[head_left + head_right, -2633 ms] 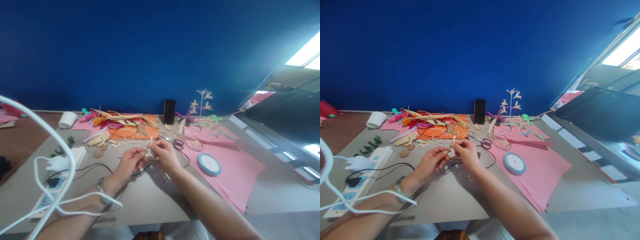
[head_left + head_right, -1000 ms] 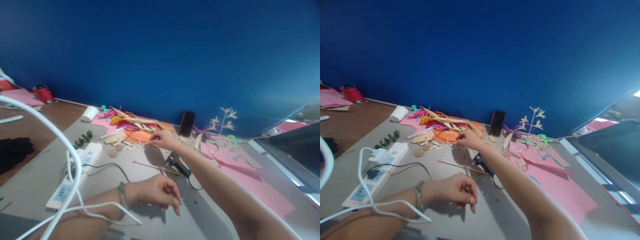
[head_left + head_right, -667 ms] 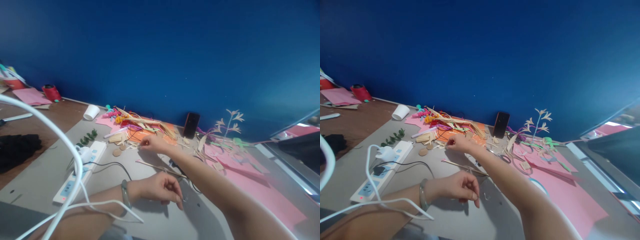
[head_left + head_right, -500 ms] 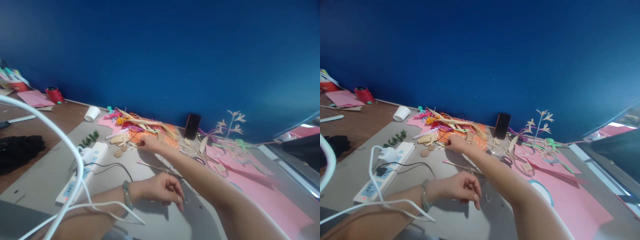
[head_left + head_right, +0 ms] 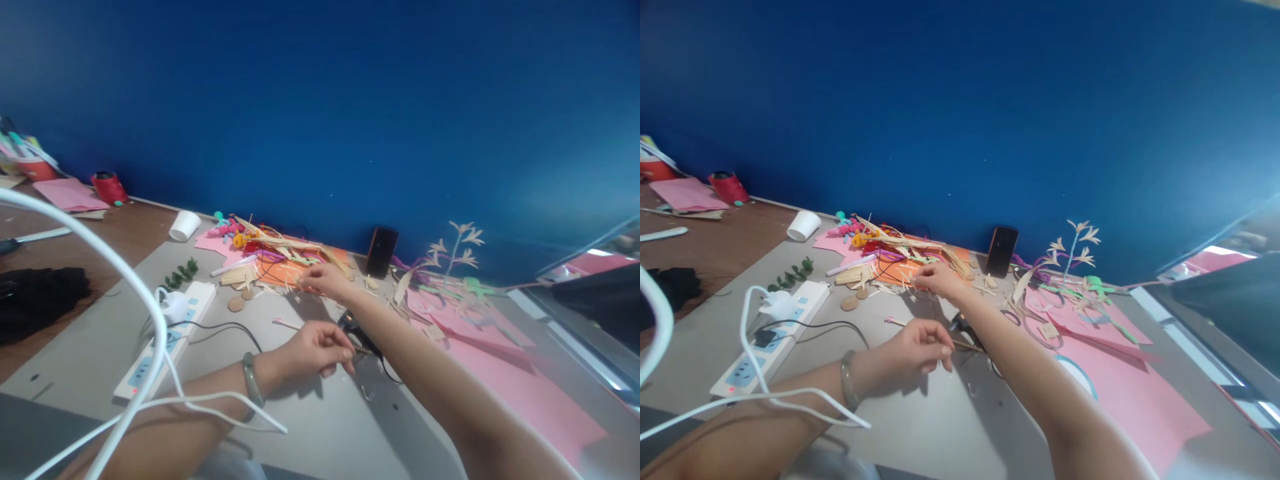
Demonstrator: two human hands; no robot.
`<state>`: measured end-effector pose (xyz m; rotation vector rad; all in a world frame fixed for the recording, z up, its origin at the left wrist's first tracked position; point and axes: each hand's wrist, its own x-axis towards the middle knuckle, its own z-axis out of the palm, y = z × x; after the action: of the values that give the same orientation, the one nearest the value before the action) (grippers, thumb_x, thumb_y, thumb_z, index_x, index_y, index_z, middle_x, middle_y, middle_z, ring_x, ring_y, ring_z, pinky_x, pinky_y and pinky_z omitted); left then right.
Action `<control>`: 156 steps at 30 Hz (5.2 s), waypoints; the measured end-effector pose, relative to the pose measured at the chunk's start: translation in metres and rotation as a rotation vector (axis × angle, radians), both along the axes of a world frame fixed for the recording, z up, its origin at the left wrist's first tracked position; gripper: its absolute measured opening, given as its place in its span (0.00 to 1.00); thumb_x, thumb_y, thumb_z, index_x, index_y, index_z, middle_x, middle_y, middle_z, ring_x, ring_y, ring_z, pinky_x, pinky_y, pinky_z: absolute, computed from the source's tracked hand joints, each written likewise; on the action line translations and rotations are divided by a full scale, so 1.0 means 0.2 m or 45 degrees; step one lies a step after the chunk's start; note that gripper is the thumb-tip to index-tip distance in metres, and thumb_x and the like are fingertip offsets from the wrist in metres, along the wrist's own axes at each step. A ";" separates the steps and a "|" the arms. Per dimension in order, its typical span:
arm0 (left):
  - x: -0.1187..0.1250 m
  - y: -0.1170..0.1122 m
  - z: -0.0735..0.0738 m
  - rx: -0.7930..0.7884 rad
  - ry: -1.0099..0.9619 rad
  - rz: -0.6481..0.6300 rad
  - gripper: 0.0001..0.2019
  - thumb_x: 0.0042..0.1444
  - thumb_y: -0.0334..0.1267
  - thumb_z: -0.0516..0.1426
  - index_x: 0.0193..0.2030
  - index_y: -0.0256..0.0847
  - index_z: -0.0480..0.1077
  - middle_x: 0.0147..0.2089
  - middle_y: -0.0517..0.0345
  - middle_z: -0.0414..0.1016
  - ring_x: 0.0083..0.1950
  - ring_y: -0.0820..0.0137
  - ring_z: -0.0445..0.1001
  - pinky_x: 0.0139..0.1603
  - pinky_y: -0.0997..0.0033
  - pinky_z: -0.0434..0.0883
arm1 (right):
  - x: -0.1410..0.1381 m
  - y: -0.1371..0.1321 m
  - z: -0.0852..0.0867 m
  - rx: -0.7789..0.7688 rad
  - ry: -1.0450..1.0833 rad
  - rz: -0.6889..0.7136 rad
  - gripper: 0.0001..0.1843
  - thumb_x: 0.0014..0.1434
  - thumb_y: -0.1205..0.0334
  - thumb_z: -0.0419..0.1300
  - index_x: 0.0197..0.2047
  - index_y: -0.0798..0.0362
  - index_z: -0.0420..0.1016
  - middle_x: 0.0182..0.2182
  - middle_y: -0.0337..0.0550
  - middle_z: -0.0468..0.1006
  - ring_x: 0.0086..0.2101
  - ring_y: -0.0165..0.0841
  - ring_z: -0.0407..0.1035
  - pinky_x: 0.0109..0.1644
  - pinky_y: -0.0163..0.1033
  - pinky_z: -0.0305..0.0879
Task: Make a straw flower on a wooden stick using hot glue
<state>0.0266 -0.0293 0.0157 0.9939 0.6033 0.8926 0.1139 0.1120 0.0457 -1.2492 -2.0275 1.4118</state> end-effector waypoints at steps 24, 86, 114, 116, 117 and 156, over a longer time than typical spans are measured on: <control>-0.03 0.05 0.03 -0.103 -0.094 0.577 0.16 0.45 0.45 0.64 0.34 0.38 0.65 0.24 0.62 0.73 0.15 0.82 0.60 0.15 0.80 0.48 | 0.24 -0.32 0.10 -0.022 0.444 -0.411 0.12 0.43 0.56 0.66 0.23 0.53 0.67 0.13 0.30 0.63 0.14 0.22 0.53 0.17 0.30 0.47; -0.02 0.07 -0.03 -0.165 -0.072 0.515 0.15 0.46 0.44 0.65 0.30 0.36 0.67 0.18 0.68 0.61 0.16 0.85 0.50 0.16 0.82 0.42 | 0.30 -0.39 -0.05 -0.266 0.846 -0.274 0.09 0.51 0.58 0.65 0.30 0.56 0.77 0.23 0.39 0.73 0.18 0.23 0.57 0.19 0.31 0.48; -0.02 0.06 0.02 -0.220 -0.072 0.545 0.14 0.42 0.40 0.65 0.31 0.36 0.67 0.19 0.68 0.62 0.16 0.85 0.52 0.16 0.82 0.43 | 0.29 -0.39 -0.05 -0.286 0.775 -0.157 0.17 0.45 0.58 0.71 0.24 0.55 0.67 0.14 0.29 0.64 0.16 0.20 0.53 0.20 0.30 0.44; -0.01 0.06 0.02 -0.209 -0.046 0.563 0.15 0.40 0.41 0.66 0.29 0.36 0.67 0.18 0.69 0.61 0.15 0.85 0.52 0.16 0.82 0.43 | 0.29 -0.39 -0.05 -0.305 0.781 -0.169 0.17 0.44 0.58 0.72 0.24 0.55 0.66 0.14 0.29 0.64 0.16 0.20 0.54 0.20 0.30 0.44; -0.01 0.06 0.02 -0.206 -0.031 0.566 0.15 0.40 0.42 0.66 0.28 0.36 0.66 0.17 0.69 0.61 0.15 0.85 0.52 0.16 0.82 0.43 | 0.29 -0.39 -0.05 -0.312 0.784 -0.175 0.17 0.43 0.58 0.72 0.24 0.54 0.66 0.15 0.29 0.64 0.16 0.20 0.54 0.20 0.30 0.44; -0.01 0.05 0.00 -0.136 -0.031 0.450 0.16 0.47 0.46 0.64 0.29 0.37 0.64 0.19 0.68 0.61 0.15 0.85 0.49 0.17 0.80 0.41 | 0.30 -0.38 -0.06 -0.524 0.981 -0.352 0.09 0.51 0.58 0.59 0.31 0.56 0.75 0.17 0.34 0.68 0.16 0.23 0.54 0.20 0.32 0.46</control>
<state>0.0243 -0.0186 0.0162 0.7905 0.8129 1.1687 0.1744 0.0360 0.0342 -0.8655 -1.0505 1.8427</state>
